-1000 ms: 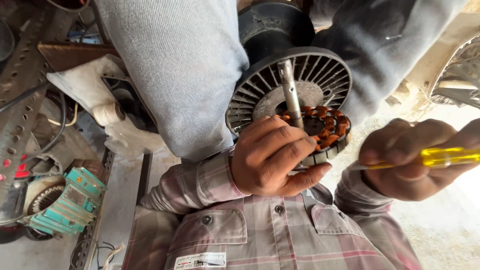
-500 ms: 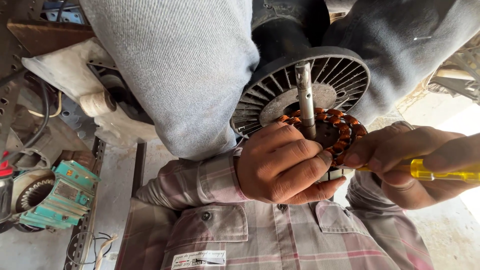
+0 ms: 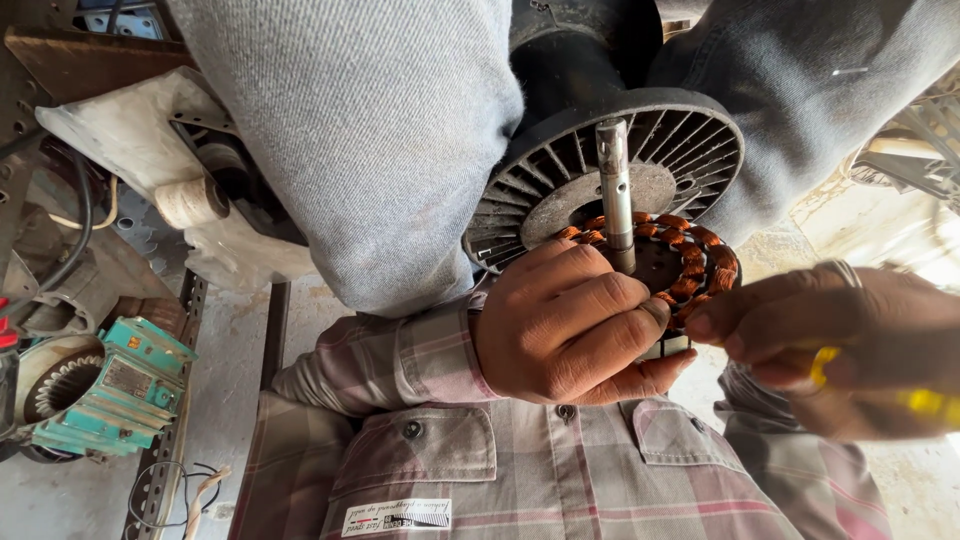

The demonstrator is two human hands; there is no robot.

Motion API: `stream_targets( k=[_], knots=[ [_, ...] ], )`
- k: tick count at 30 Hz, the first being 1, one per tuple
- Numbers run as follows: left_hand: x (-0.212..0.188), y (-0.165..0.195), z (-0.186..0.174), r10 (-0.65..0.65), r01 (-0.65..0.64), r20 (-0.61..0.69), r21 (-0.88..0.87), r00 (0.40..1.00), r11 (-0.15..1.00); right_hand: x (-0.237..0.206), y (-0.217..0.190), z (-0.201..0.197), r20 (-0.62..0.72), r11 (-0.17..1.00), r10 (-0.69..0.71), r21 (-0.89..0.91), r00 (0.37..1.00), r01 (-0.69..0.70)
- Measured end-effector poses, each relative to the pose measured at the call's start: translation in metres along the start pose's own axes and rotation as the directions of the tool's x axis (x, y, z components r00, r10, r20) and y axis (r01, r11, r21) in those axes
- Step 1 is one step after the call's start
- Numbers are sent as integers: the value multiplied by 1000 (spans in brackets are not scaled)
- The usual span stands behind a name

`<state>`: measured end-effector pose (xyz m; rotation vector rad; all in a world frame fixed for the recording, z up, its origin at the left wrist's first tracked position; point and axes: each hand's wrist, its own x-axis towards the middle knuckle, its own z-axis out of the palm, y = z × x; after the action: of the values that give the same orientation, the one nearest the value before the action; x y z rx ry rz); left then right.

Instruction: The person is repairing an electrical motor rotor. They use a screwdriver to adjust and secure the copper windings and insulation on the rotor, which is resting on their lap.

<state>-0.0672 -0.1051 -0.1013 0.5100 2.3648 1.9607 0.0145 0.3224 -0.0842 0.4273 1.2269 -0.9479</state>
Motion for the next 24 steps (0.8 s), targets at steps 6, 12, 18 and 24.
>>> stream_targets(
  k=[6,12,18,24],
  knots=[
    [0,0,-2,6,-6,12,7,1000,1000,-27,-189,49,66,878,-477,-8,876,478],
    [-1,1,1,21,-19,-20,61,1000,998,-13,-224,72,-242,980,-182,-121,953,156],
    [-1,-1,2,56,-54,-19,91,998,994,38,-188,53,-237,498,-816,176,528,849],
    [-1,-1,3,74,-71,-24,114,997,991,49,-147,61,-307,197,-936,-56,171,979]
  ],
)
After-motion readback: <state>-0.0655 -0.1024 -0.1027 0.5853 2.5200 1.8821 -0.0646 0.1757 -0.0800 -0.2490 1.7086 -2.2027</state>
